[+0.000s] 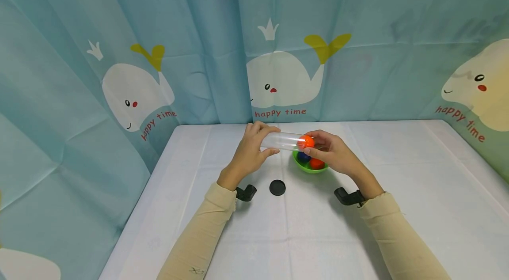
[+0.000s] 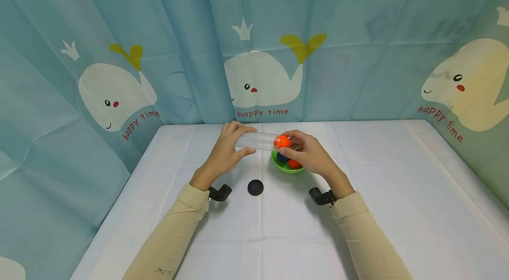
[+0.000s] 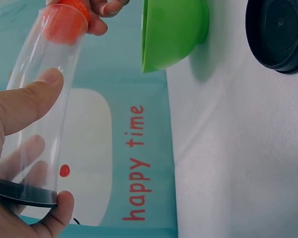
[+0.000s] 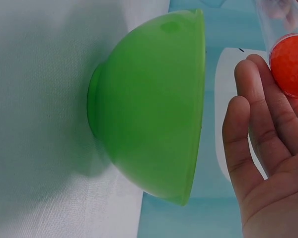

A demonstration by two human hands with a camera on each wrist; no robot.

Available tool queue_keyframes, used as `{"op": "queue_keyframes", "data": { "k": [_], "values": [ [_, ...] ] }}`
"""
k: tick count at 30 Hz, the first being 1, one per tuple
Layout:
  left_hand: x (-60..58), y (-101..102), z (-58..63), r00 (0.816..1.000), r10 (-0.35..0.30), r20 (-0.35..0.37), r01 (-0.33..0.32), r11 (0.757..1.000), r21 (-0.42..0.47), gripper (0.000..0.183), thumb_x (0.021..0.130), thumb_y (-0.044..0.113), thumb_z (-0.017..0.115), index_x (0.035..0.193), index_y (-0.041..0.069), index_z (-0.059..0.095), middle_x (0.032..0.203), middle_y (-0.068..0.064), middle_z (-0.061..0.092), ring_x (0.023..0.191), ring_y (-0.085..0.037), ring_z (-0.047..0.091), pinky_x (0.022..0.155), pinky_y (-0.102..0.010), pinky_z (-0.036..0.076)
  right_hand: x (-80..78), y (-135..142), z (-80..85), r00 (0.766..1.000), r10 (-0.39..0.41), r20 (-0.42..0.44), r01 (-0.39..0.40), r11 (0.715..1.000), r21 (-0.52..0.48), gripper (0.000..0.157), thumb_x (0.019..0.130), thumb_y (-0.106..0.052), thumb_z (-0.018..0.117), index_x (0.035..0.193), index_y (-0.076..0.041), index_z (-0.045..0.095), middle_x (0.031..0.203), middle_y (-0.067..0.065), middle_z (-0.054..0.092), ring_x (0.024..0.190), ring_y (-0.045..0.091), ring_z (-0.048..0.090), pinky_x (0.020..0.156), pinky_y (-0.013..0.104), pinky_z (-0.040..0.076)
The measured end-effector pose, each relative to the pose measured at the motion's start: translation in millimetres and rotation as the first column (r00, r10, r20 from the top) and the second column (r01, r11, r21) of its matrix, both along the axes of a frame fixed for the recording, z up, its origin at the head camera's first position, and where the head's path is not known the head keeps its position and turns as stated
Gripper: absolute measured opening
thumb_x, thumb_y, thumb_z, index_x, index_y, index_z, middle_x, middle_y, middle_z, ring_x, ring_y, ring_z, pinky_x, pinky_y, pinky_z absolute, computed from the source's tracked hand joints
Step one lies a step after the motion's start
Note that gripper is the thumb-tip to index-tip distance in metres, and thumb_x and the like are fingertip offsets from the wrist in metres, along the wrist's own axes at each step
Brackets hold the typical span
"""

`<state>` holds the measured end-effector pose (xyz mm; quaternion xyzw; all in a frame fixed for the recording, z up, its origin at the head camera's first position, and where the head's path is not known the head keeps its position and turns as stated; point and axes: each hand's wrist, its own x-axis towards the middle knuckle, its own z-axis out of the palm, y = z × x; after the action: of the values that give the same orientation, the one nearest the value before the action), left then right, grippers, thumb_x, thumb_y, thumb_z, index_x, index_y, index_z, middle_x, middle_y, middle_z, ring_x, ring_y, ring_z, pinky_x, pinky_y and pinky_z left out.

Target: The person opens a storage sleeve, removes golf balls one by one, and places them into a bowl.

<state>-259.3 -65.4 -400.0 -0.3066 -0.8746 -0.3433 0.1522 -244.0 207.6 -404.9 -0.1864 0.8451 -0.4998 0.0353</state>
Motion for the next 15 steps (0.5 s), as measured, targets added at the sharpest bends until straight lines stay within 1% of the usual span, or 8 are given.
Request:
{"op": "queue_keyframes", "data": {
  "k": [3,9,15],
  "values": [
    [-0.2,-0.1,-0.1,1.0,-0.001,0.001,0.001,1.0,0.0,0.051,0.086,0.022,0.083,0.133,0.016,0.065,0.125,-0.014,0.059,0.112,-0.026,0.045,0.093,-0.044,0.048,0.1,0.0,0.4,1.0,0.0,0.0,0.0,1.0,-0.002,0.044,0.098,-0.028,0.07,0.136,-0.008,0.059,0.123,0.013,0.07,0.109,0.029,0.068,0.088,0.026,0.056],
    [0.5,-0.5,0.7,1.0,0.009,0.003,-0.009,1.0,0.0,0.052,0.085,0.021,0.084,0.133,0.017,0.065,0.123,-0.008,0.058,0.111,-0.025,0.046,0.093,-0.043,0.048,1.0,0.9,0.8,1.0,0.005,0.003,-0.005,1.0,-0.011,0.044,0.099,-0.027,0.07,0.136,-0.007,0.058,0.123,0.013,0.07,0.109,0.029,0.068,0.088,0.024,0.056],
    [0.7,-1.8,1.7,1.0,0.009,0.02,-0.009,1.0,0.02,0.052,0.087,0.02,0.083,0.135,0.016,0.064,0.122,-0.007,0.057,0.112,-0.026,0.046,0.095,-0.044,0.048,0.0,6.3,-1.0,0.999,-0.017,-0.028,0.017,1.0,0.014,0.041,0.098,-0.028,0.071,0.134,-0.009,0.06,0.12,0.011,0.071,0.105,0.025,0.068,0.089,0.026,0.055]
  ]
}}
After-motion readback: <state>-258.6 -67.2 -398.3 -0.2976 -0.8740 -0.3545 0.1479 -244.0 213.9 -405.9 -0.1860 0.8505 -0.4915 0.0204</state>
